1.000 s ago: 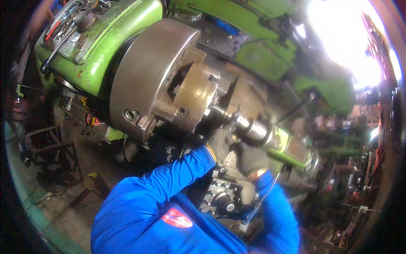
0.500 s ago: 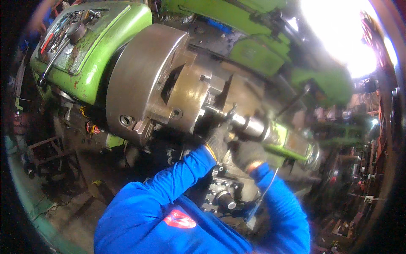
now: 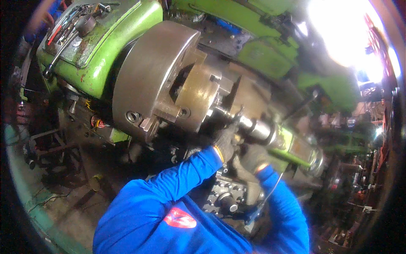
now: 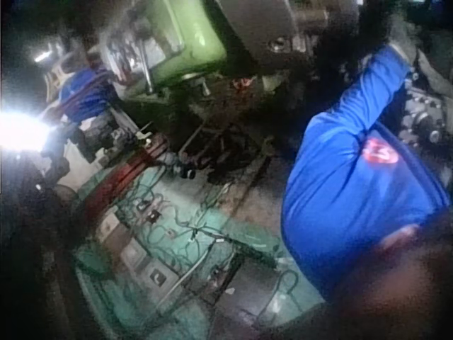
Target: The person operates a green industrial lathe, using gloved hands to adjust the chuck and spindle components. The operator repeatedly rotates the chuck by hand and manipulates the tool post and tailstock area, performing manual adjustments to the machine's setup.
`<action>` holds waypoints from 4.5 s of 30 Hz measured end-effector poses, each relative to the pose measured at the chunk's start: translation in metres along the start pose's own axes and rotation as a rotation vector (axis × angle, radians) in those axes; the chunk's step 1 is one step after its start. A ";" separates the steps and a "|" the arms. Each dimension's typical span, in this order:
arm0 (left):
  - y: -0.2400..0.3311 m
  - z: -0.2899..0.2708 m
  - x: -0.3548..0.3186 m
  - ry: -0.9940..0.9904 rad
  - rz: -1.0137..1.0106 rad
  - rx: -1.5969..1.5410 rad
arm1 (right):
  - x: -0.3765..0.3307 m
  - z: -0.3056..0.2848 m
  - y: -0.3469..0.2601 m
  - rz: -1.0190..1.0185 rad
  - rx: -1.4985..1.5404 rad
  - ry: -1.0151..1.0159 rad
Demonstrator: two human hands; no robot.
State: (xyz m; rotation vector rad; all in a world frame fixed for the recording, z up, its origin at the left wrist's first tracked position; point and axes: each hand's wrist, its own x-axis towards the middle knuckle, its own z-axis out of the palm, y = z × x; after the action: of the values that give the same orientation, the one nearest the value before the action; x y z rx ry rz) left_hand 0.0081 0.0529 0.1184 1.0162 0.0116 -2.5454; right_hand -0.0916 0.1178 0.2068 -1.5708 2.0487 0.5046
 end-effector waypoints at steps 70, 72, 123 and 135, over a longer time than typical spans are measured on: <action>0.035 -0.122 -0.072 -0.002 0.853 1.317 | 0.021 0.051 0.004 -0.410 0.103 0.194; 0.047 -0.094 -0.101 -0.079 1.070 1.363 | 0.017 0.052 -0.003 -0.366 0.205 0.062; 0.193 -0.005 -0.195 0.899 1.502 2.031 | 0.221 -0.069 0.096 -0.737 0.104 -0.138; 0.186 -0.004 -0.190 0.921 1.669 1.959 | 0.165 -0.098 0.051 -0.472 0.077 0.102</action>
State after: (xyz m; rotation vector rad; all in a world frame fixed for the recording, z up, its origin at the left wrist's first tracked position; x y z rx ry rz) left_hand 0.2033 -0.0495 0.2671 1.3516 -2.0665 0.1350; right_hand -0.1913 -0.0535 0.1867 -1.9820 1.6576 0.1692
